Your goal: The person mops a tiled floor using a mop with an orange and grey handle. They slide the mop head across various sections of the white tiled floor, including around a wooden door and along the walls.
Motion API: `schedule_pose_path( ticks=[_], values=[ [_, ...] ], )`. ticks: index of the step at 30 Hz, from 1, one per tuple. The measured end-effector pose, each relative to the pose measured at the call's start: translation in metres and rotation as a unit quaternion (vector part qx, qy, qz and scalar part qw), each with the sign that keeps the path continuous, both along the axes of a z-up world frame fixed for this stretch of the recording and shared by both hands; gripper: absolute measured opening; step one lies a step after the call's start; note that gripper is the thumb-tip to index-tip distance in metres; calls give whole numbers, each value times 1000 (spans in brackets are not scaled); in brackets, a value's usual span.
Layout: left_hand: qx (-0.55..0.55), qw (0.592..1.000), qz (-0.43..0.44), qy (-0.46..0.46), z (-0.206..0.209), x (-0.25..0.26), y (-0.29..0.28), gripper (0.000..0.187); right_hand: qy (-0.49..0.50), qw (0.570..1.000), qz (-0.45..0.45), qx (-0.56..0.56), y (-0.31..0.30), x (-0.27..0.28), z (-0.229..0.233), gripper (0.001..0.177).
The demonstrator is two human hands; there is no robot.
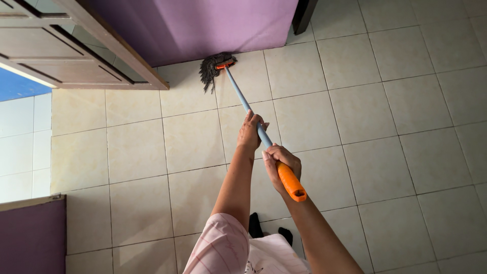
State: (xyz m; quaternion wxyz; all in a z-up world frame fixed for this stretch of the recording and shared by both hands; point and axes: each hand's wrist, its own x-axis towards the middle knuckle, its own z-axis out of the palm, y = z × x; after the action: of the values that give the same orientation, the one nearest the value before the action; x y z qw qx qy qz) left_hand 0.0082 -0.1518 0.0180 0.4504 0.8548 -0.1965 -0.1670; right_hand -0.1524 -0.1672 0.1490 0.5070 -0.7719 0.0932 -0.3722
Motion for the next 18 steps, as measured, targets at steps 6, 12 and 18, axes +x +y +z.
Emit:
schedule_pose_path(
  ticks=[6, 12, 18],
  values=[
    [3, 974, -23, -225, 16, -13, -13, 26, 41, 997, -56, -19, -13, -16, 25, 8],
    [-152, 964, -131, -176, 100, -104, -5, 34, 47, 996, -58, 54, -21, -114, 121, 18],
    [-184, 963, -134, -147, 162, -170, 2, 33, 28, 993, -96, 70, -9, -147, 169, 8]
  ],
)
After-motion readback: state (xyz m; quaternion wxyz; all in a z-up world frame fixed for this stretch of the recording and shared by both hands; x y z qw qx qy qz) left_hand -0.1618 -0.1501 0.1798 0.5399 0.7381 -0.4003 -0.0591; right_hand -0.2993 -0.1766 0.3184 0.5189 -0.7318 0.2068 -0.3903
